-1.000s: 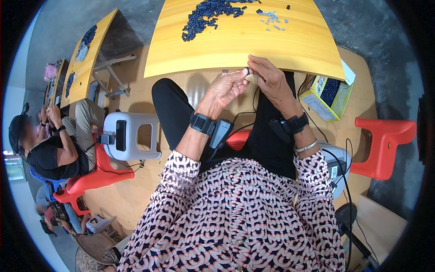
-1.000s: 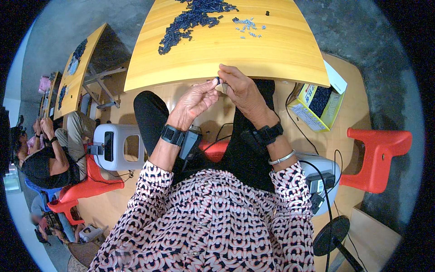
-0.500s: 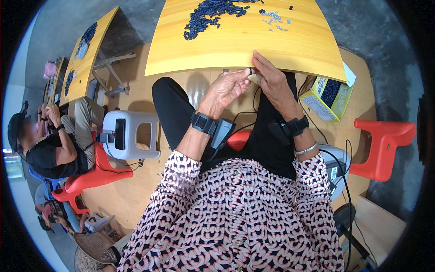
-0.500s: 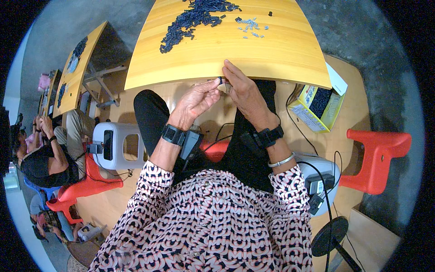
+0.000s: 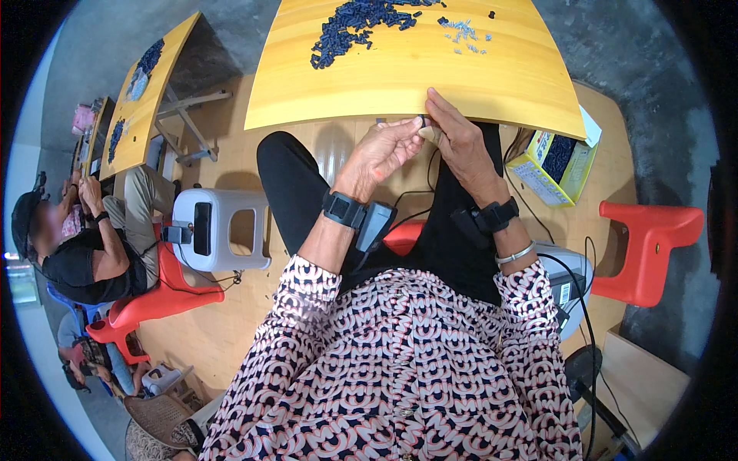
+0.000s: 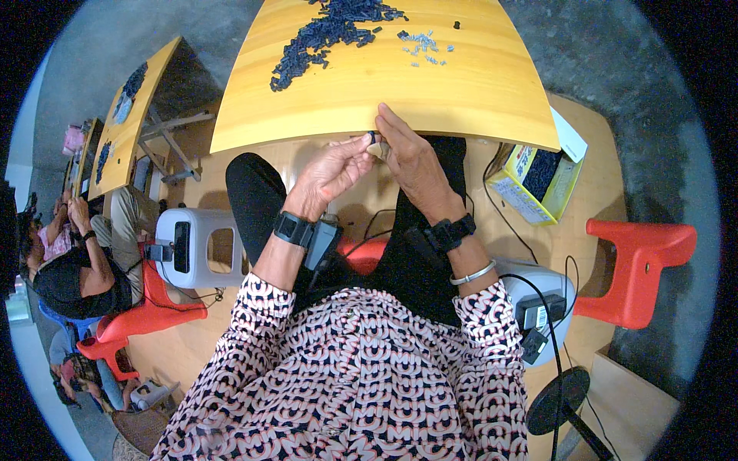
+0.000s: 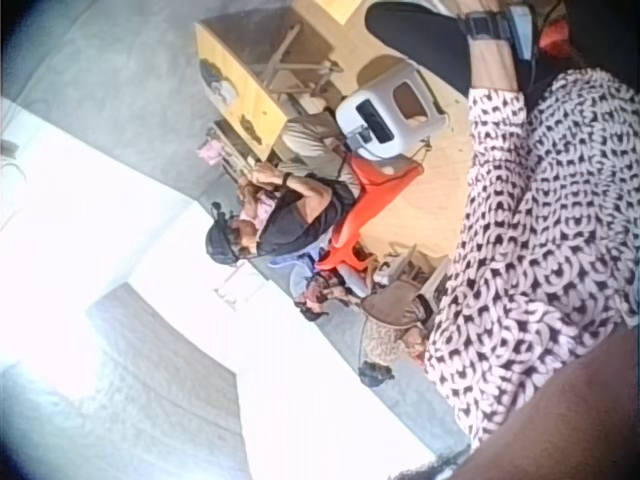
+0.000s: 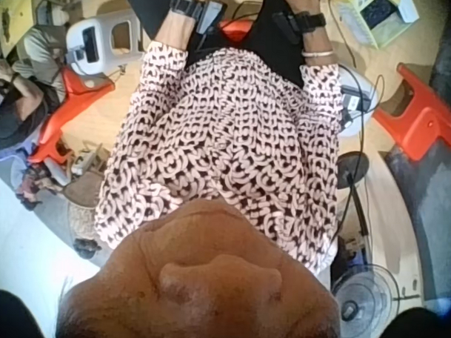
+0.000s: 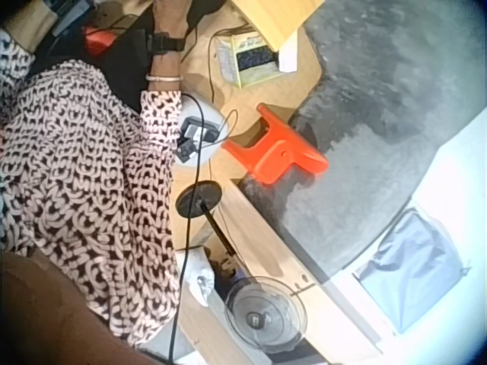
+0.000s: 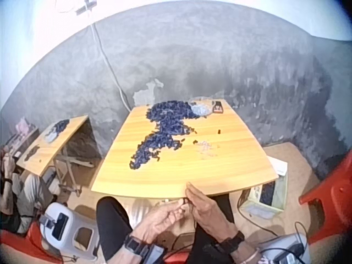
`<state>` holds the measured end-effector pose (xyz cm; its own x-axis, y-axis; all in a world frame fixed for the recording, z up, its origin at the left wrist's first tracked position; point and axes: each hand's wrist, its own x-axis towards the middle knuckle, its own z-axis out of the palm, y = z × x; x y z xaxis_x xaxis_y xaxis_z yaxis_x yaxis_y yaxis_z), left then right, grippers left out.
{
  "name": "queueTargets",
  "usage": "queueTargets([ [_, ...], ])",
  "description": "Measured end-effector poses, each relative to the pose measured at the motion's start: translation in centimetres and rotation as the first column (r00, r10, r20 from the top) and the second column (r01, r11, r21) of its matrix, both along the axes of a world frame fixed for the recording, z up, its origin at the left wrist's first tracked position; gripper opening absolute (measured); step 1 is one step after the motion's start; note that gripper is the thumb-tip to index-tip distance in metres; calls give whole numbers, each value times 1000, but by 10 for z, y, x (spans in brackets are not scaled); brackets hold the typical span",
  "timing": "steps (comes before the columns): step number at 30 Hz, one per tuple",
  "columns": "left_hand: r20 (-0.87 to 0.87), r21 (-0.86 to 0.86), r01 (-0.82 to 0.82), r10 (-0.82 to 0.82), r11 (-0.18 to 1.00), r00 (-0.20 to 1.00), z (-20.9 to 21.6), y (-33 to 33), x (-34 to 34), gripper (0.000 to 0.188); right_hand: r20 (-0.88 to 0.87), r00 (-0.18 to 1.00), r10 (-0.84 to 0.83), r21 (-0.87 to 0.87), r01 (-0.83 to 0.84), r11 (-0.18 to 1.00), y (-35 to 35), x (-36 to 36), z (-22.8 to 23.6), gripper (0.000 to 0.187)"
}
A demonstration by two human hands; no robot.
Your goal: Sorting small blue plastic components on a wooden table in a manufacturing setting.
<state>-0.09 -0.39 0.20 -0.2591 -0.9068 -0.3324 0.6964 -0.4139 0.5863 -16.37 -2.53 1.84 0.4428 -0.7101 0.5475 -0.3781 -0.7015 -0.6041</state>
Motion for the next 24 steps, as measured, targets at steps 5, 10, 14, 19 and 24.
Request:
queueTargets([
  [5,-86,-69,5,-11,998,996,-6,7,-1,17,-4,1000,22,37,-22,999,2,0,2,40],
  [10,36,-178,-71,78,982,996,1,13,-6,27,19,1000,24,30,-24,999,3,-1,5,38],
  [14,40,-213,-43,53,976,998,-3,10,-6,28,24,999,33,40,-34,999,1,0,3,38],
  [19,88,-282,-57,85,958,992,-1,10,-10,26,30,999,33,61,-35,998,0,-1,2,37],
  [24,123,-294,-30,69,955,990,-7,9,-5,23,34,999,41,54,-43,998,1,0,4,36],
])
